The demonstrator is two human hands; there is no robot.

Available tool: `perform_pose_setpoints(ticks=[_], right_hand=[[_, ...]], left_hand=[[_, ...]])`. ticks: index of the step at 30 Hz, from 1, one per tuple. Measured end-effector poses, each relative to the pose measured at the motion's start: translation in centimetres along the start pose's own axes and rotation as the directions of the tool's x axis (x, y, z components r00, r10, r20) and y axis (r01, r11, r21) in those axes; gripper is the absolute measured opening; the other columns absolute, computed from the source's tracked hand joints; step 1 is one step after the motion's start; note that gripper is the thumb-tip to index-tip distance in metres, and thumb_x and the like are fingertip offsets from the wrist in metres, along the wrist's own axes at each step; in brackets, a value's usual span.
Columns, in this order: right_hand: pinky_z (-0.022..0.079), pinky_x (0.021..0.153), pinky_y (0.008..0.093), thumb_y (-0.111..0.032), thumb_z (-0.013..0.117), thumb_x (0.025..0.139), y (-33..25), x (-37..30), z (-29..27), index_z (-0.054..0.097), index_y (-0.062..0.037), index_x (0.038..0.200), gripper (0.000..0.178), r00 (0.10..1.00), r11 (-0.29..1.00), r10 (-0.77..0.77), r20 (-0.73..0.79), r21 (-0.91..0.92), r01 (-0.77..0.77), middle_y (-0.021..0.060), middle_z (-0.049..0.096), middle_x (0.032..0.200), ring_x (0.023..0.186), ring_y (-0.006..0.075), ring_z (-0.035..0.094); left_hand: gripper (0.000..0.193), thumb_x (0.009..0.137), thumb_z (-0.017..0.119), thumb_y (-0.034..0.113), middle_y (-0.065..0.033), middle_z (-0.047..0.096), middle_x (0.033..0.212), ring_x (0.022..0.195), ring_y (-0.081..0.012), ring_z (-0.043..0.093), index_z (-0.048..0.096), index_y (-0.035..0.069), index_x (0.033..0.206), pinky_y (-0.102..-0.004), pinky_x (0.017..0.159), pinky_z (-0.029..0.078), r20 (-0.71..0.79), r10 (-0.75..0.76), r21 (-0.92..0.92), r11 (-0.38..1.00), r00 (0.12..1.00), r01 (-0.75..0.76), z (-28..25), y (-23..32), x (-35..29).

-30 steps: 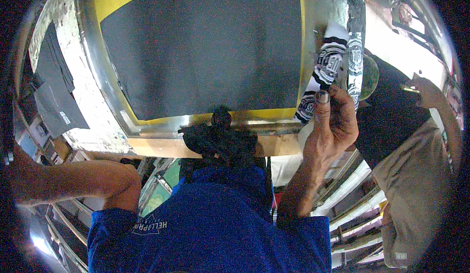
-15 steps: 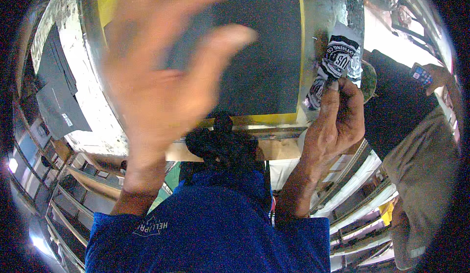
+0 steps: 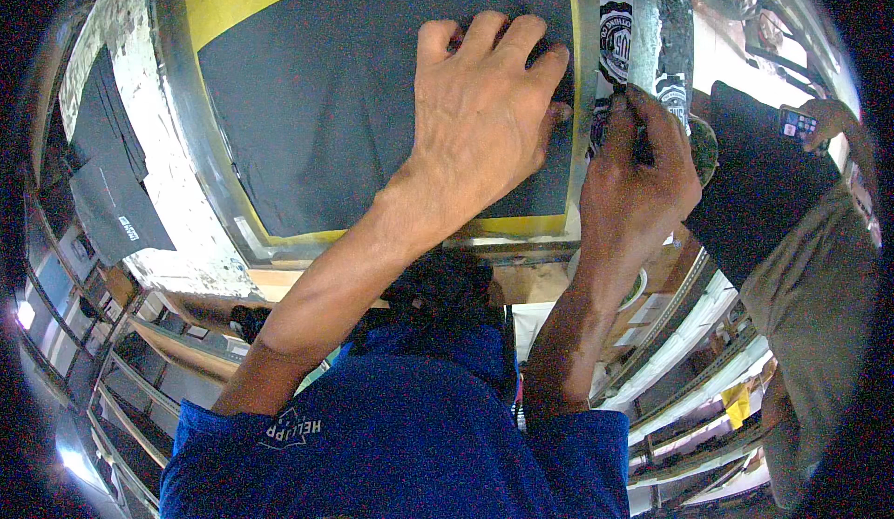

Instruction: The person applies tape to a screen printing frame, pours green ink onto the screen, and uses a squeegee to transfer the design onto a black fabric item.

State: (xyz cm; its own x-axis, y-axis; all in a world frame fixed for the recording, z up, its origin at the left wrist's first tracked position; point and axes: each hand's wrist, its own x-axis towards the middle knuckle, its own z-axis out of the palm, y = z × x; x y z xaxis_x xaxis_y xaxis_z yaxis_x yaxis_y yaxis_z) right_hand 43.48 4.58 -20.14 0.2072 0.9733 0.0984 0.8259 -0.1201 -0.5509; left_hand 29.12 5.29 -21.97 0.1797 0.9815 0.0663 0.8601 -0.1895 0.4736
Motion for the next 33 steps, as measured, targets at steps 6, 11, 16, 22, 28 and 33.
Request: perform_pose_setpoints(ticks=[6, 11, 16, 22, 28, 33], right_hand=[[0.055, 0.072, 0.0373, -0.009, 0.068, 0.091, -0.7, 1.6, 0.8, 0.075, -0.0026, 0.104, 0.017, 0.998, 0.983, 0.021, 0.062, -0.184, -0.009, 0.0167, 0.074, 0.09, 0.079, 0.0276, 0.071], [0.056, 0.075, 0.0452, -0.014, 0.068, 0.09, -0.5, 2.7, 1.5, 0.075, -0.0042, 0.102, 0.017, 0.997, 0.976, -0.031, 0.073, -0.215, 0.046, 0.0211, 0.074, 0.09, 0.084, 0.0393, 0.073], [0.055, 0.076, 0.0469, -0.014, 0.067, 0.089, -1.3, 3.1, 1.8, 0.075, -0.0033, 0.101, 0.018, 0.995, 0.966, 0.002, 0.097, -0.258, 0.023, 0.0225, 0.073, 0.09, 0.085, 0.0412, 0.072], [0.054, 0.075, 0.0483, -0.014, 0.067, 0.089, -0.9, 3.5, 2.1, 0.074, -0.003, 0.099, 0.016, 0.994, 0.975, -0.029, 0.109, -0.217, 0.052, 0.0222, 0.073, 0.088, 0.083, 0.0421, 0.072], [0.054, 0.075, 0.0476, -0.013, 0.067, 0.089, -1.1, 3.5, 1.9, 0.074, -0.0014, 0.098, 0.016, 0.989, 0.98, -0.044, 0.138, -0.188, 0.069, 0.0229, 0.073, 0.089, 0.084, 0.0415, 0.072], [0.054, 0.076, 0.0469, -0.012, 0.068, 0.089, -1.3, 3.5, 2.0, 0.073, -0.0007, 0.099, 0.016, 0.989, 0.983, -0.03, 0.142, -0.176, 0.055, 0.023, 0.073, 0.09, 0.085, 0.0413, 0.072]], left_hand=[[0.044, 0.068, 0.08, 0.019, -0.0052, 0.061, 0.115, 0.109, -0.025, 0.055, 0.072, 0.01, 0.111, -0.0486, 0.086, 0.037, -0.038, 0.002, 0.016, 1.0, 0.999, -0.002, 0.8, 0.0, -0.2], [0.05, 0.067, 0.079, 0.016, -0.0071, 0.061, 0.124, 0.11, -0.0257, 0.055, 0.07, 0.009, 0.116, -0.0501, 0.085, 0.036, -0.067, -0.026, 0.005, 1.0, 0.997, 0.026, 1.1, 0.1, -0.2], [0.052, 0.067, 0.079, 0.015, -0.0082, 0.06, 0.131, 0.113, -0.0264, 0.054, 0.069, 0.008, 0.117, -0.0512, 0.086, 0.036, -0.098, -0.021, 0.0, 1.0, 0.995, 0.021, 1.3, 0.1, 0.0], [0.058, 0.063, 0.083, 0.016, -0.0086, 0.06, 0.132, 0.114, -0.0267, 0.054, 0.068, 0.009, 0.119, -0.0516, 0.087, 0.036, -0.084, -0.04, -0.001, 0.999, 0.996, 0.04, 1.1, 0.3, 0.0], [0.06, 0.061, 0.083, 0.015, -0.0084, 0.06, 0.133, 0.113, -0.0265, 0.054, 0.068, 0.011, 0.119, -0.0506, 0.087, 0.036, -0.072, -0.041, -0.006, 0.999, 0.997, 0.041, 1.1, 0.2, 0.0], [0.061, 0.06, 0.083, 0.017, -0.0075, 0.06, 0.133, 0.113, -0.0255, 0.054, 0.069, 0.012, 0.119, -0.0496, 0.087, 0.036, -0.067, -0.044, 0.009, 0.999, 0.997, 0.045, 1.1, 0.2, 0.0]])
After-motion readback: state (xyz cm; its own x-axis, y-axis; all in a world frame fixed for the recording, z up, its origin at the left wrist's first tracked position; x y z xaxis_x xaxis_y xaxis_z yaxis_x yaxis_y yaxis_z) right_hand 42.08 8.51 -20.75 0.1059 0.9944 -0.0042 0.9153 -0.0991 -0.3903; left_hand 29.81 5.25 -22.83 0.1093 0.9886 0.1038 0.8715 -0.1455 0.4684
